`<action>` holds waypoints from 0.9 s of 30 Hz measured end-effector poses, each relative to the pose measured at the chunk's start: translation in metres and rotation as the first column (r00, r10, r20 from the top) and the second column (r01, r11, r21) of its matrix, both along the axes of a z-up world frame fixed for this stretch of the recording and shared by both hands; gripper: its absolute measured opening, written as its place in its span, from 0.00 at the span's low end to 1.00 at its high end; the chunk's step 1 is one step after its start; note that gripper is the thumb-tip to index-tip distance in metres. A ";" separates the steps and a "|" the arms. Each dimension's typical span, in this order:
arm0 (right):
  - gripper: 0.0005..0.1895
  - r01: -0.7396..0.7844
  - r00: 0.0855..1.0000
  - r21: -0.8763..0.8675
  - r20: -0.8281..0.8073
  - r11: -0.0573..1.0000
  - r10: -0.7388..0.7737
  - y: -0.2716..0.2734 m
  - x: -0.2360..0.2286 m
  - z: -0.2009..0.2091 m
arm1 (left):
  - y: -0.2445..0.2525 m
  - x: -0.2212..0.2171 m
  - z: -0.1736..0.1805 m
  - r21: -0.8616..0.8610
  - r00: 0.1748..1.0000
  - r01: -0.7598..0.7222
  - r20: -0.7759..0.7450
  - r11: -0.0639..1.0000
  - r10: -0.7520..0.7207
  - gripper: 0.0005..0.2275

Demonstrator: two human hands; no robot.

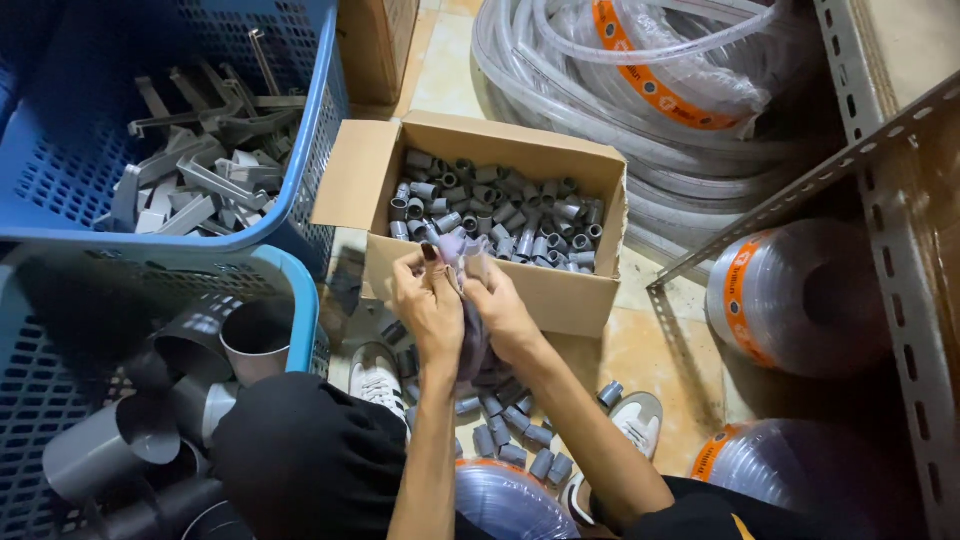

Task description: Wiping grey plastic pipe fittings with a pink cloth one by one.

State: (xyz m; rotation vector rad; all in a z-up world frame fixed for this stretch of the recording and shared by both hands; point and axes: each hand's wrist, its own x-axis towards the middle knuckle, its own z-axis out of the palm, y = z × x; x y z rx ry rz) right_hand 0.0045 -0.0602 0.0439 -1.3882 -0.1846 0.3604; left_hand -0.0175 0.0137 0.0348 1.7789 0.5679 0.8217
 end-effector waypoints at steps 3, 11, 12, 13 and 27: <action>0.09 0.000 0.986 0.140 -0.163 0.990 0.023 -0.003 0.004 -0.008 | -0.004 0.003 0.005 0.102 0.983 -0.162 -0.066 0.981 0.170 0.21; 0.31 0.187 0.977 -0.409 -0.017 0.893 -0.212 -0.015 0.024 -0.036 | -0.010 -0.003 0.004 -0.003 0.901 0.124 -0.419 0.992 -0.113 0.22; 0.31 0.189 0.977 -0.409 -0.017 0.893 -0.214 -0.016 0.023 -0.042 | -0.012 -0.004 0.005 -0.003 0.901 0.126 -0.418 0.992 -0.116 0.22; 0.28 0.287 0.958 -0.416 0.110 0.863 -0.265 -0.017 0.022 -0.049 | -0.014 -0.005 0.007 -0.036 0.890 0.113 -0.440 0.993 -0.118 0.21; 0.46 0.488 0.873 -0.117 0.081 0.865 -0.481 -0.003 0.005 0.029 | -0.011 -0.004 0.005 -0.204 0.958 0.038 -0.270 0.978 -0.094 0.19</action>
